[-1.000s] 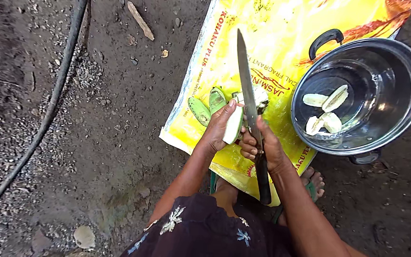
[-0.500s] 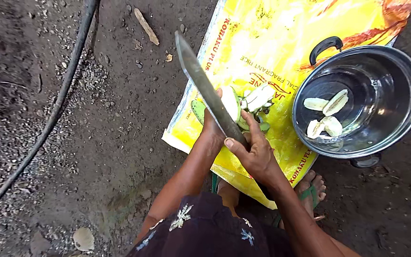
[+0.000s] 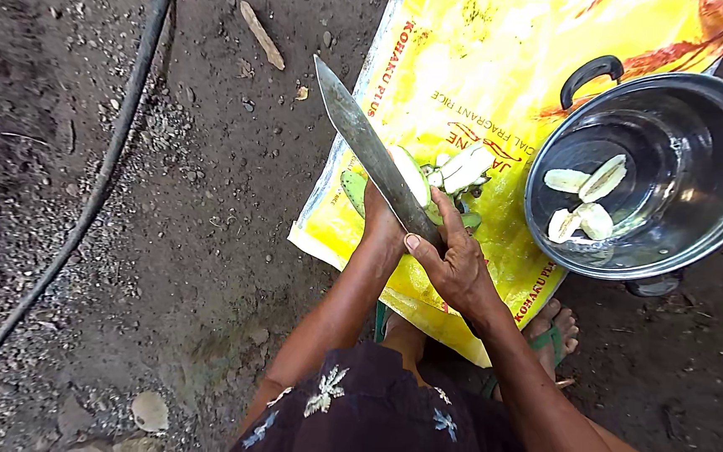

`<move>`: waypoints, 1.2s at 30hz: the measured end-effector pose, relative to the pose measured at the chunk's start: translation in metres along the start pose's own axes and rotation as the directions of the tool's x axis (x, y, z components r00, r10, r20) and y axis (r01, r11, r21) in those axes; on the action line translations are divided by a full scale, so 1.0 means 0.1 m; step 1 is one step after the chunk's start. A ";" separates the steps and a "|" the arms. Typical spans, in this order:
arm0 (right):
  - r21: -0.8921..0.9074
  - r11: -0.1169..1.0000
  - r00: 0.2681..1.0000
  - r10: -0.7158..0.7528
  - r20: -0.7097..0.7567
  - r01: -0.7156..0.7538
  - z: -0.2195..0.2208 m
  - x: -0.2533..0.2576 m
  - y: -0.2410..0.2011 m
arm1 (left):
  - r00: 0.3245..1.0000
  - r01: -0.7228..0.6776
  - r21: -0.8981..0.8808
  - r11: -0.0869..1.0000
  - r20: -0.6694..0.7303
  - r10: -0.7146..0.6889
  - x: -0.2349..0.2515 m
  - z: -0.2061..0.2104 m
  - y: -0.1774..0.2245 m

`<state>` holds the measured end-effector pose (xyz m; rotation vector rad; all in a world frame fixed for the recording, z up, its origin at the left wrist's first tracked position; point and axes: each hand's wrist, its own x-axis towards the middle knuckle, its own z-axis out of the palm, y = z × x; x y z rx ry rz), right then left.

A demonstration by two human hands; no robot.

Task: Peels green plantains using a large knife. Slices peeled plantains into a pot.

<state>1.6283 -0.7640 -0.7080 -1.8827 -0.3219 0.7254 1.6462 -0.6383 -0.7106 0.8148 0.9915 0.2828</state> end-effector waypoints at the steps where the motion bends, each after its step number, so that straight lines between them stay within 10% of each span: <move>1: 0.019 1.000 1.000 -0.009 -0.014 0.010 0.01 0.00 0.02 | 1.000 0.000 0.014 1.000 -0.012 0.000 -0.01 0.02 0.01; 12: 0.205 0.979 0.999 0.005 -0.045 0.004 0.06 0.01 0.16 | 0.995 -0.098 0.157 0.983 -0.005 0.100 -0.06 0.02 -0.08; 36: 0.231 0.971 0.997 0.044 0.056 -0.055 -0.05 0.06 0.36 | 0.957 0.198 0.184 0.963 0.175 -0.230 0.01 -0.11 -0.10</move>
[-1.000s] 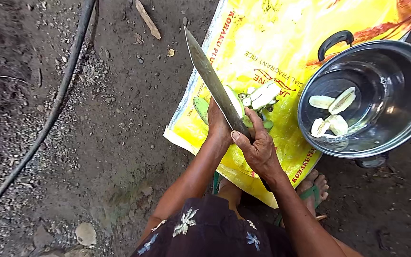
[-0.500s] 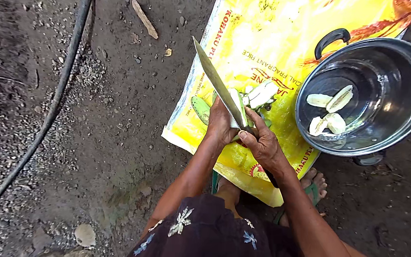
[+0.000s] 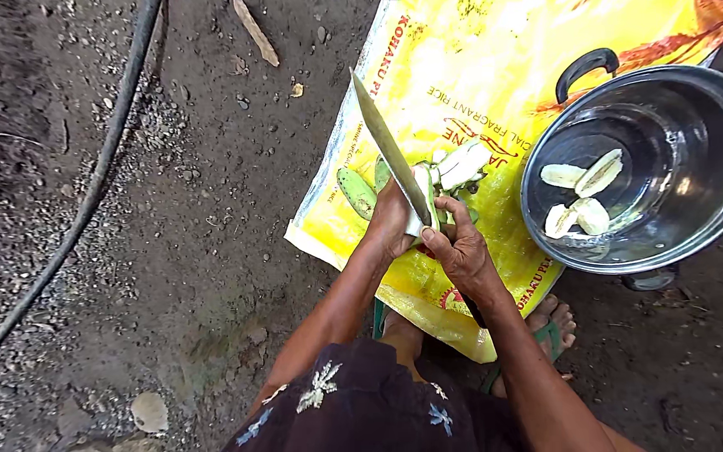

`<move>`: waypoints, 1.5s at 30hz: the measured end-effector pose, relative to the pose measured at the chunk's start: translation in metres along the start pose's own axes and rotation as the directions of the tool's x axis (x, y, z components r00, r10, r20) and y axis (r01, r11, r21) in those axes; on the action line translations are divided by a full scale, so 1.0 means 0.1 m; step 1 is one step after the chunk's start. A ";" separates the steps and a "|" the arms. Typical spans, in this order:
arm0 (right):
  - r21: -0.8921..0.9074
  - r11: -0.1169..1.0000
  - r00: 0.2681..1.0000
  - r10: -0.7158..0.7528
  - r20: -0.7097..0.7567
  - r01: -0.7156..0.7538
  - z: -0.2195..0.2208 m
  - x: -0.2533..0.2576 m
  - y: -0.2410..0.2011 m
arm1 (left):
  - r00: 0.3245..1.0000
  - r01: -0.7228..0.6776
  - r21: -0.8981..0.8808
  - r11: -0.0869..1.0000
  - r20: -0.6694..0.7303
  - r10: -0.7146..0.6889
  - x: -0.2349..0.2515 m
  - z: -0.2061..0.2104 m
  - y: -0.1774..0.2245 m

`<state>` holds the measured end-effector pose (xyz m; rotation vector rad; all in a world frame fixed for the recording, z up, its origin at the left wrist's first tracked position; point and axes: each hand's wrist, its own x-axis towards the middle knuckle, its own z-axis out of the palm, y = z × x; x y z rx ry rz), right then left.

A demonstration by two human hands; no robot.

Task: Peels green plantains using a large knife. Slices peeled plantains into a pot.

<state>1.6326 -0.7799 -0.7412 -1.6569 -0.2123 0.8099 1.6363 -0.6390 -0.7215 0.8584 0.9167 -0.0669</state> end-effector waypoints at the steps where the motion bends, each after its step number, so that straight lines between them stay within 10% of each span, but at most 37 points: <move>1: -0.021 1.000 1.000 -0.005 -0.006 0.005 -0.01 0.01 -0.01 | 1.000 0.000 0.004 1.000 0.010 0.000 0.00 0.00 0.00; 9: 0.011 1.000 1.000 0.020 -0.024 -0.020 -0.10 0.03 -0.10 | 0.945 -0.201 0.122 0.972 0.286 0.160 -0.11 -0.16 -0.10; 15: 0.055 0.998 1.000 -0.031 0.006 0.030 -0.04 0.00 -0.07 | 0.942 -0.307 0.191 0.933 0.199 0.269 -0.13 -0.13 -0.15; 45: -0.044 0.994 0.994 -0.103 -0.027 0.102 -0.13 0.03 0.07 | 0.962 -0.155 0.196 0.968 0.251 0.103 -0.04 -0.20 -0.07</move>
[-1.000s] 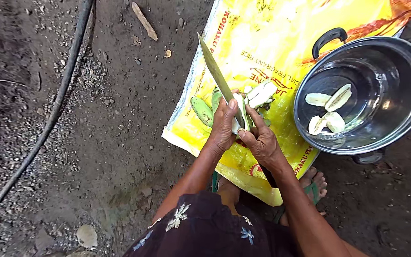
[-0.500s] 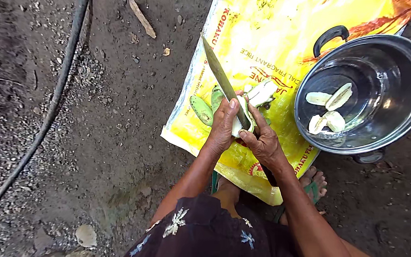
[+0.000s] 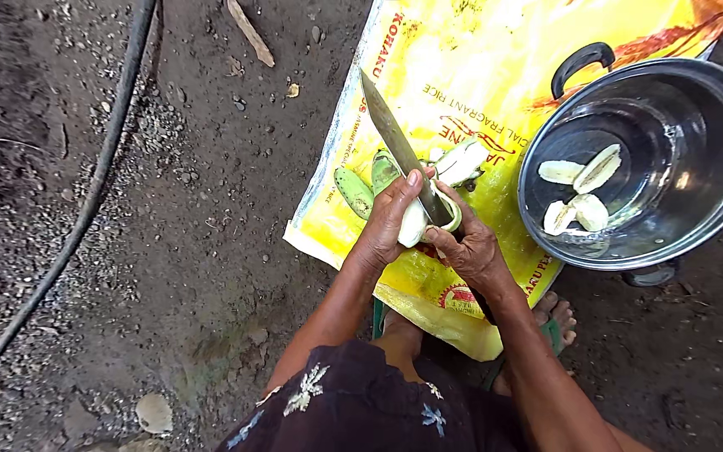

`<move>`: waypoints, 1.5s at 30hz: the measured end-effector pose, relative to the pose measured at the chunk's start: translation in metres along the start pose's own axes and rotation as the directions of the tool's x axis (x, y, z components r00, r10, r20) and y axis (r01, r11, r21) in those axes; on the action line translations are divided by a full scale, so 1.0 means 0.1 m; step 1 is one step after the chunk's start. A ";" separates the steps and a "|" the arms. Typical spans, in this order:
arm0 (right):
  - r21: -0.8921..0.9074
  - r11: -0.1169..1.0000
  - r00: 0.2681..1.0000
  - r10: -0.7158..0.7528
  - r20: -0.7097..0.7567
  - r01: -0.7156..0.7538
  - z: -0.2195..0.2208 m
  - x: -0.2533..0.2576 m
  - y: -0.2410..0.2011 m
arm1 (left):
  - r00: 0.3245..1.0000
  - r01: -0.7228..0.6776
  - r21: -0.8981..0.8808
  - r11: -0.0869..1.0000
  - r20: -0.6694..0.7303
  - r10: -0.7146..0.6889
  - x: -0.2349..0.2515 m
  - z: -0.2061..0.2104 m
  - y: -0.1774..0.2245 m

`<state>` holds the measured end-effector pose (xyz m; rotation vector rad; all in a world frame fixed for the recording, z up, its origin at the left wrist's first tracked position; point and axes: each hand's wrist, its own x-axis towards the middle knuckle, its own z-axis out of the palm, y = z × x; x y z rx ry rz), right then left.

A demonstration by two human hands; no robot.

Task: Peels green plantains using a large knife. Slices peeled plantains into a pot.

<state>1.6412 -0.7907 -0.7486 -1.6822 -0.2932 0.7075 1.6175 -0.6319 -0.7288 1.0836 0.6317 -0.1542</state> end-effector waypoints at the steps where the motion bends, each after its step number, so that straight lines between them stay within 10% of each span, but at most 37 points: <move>1: -0.001 1.000 1.000 0.013 -0.002 -0.013 -0.01 0.00 0.00 | 1.000 0.016 0.015 1.000 0.005 -0.016 0.00 -0.01 0.02; 6: 0.302 0.938 0.985 0.152 0.080 -0.169 0.04 -0.01 0.02 | 0.997 0.056 0.090 0.994 0.045 -0.060 0.01 -0.13 0.09; 13: 0.703 0.608 0.927 0.187 0.325 -0.369 0.02 0.02 -0.08 | 0.954 0.236 -0.237 0.942 0.240 -0.178 0.05 -0.26 0.01; 19: 0.799 0.454 0.919 0.207 0.335 -0.393 -0.12 0.03 -0.05 | 0.968 0.249 -0.345 0.905 0.086 -0.234 0.04 -0.20 0.03; 28: 0.076 0.974 0.973 0.205 0.107 -0.214 -0.07 -0.03 -0.57 | 0.941 0.219 -0.455 0.863 -0.136 -0.311 0.14 0.17 0.27; 33: -0.221 0.974 0.999 0.052 0.003 -0.051 0.03 -0.30 -0.66 | 0.915 0.279 -0.397 0.875 -0.167 -0.367 0.18 0.30 0.50; 45: -0.269 0.951 0.977 -0.187 -0.103 0.154 0.19 -0.17 -0.45 | 0.908 0.086 -0.591 0.802 -0.284 -0.307 0.12 0.44 0.46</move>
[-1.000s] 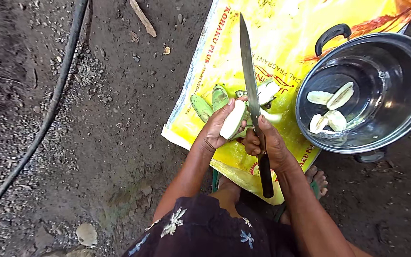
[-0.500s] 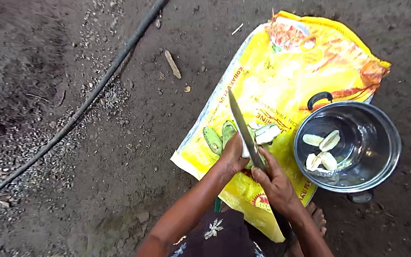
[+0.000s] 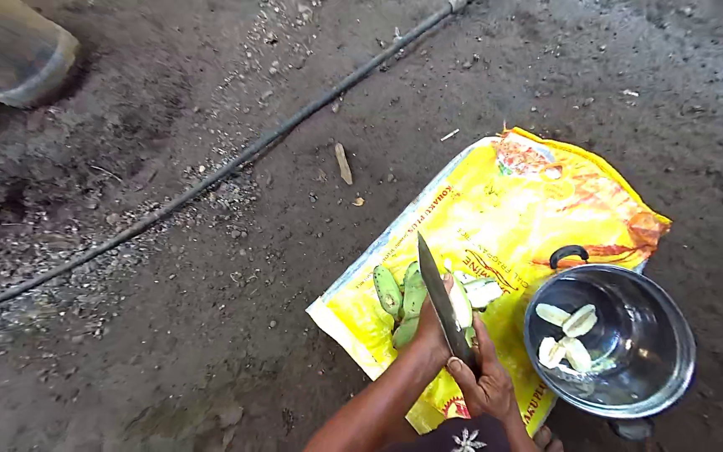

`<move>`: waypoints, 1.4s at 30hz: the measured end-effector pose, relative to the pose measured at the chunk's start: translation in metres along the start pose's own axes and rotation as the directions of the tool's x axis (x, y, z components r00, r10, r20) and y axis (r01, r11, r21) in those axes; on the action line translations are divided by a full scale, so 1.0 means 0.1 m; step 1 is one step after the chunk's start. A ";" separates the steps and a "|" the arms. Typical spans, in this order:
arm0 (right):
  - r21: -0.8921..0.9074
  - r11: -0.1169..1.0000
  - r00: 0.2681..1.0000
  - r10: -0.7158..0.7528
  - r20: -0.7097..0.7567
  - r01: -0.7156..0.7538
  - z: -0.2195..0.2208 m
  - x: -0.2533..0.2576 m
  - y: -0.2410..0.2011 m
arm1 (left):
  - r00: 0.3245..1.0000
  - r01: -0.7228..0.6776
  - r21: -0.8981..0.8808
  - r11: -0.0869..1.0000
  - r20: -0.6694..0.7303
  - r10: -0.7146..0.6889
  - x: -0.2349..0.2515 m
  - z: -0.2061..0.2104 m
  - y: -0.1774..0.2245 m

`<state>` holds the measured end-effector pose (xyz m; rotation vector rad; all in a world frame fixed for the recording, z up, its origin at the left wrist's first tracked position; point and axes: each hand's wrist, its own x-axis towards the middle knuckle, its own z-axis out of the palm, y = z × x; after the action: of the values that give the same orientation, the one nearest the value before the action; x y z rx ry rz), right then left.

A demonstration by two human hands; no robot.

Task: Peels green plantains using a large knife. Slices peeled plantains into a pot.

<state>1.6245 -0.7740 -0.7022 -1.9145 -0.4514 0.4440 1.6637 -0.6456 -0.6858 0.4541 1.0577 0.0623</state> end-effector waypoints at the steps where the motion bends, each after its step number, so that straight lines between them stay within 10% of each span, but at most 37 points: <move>1: 0.002 1.000 1.000 0.003 -0.005 -0.003 -0.01 -0.01 0.01 | 1.000 0.001 0.005 1.000 0.002 -0.001 0.00 0.00 -0.01; 30: 0.047 0.993 0.994 -0.107 -0.001 0.107 -0.04 0.14 0.07 | 0.998 -0.036 -0.093 0.995 -0.058 0.031 0.00 -0.03 -0.01; 42: 0.186 0.982 0.998 -0.032 0.052 0.022 -0.15 0.21 0.02 | 0.980 -0.148 0.063 0.987 0.140 0.138 -0.14 -0.02 0.01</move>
<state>1.6502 -0.7753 -0.7005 -1.7174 -0.4555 0.5041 1.6551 -0.6478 -0.6749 0.5927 0.8949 0.1190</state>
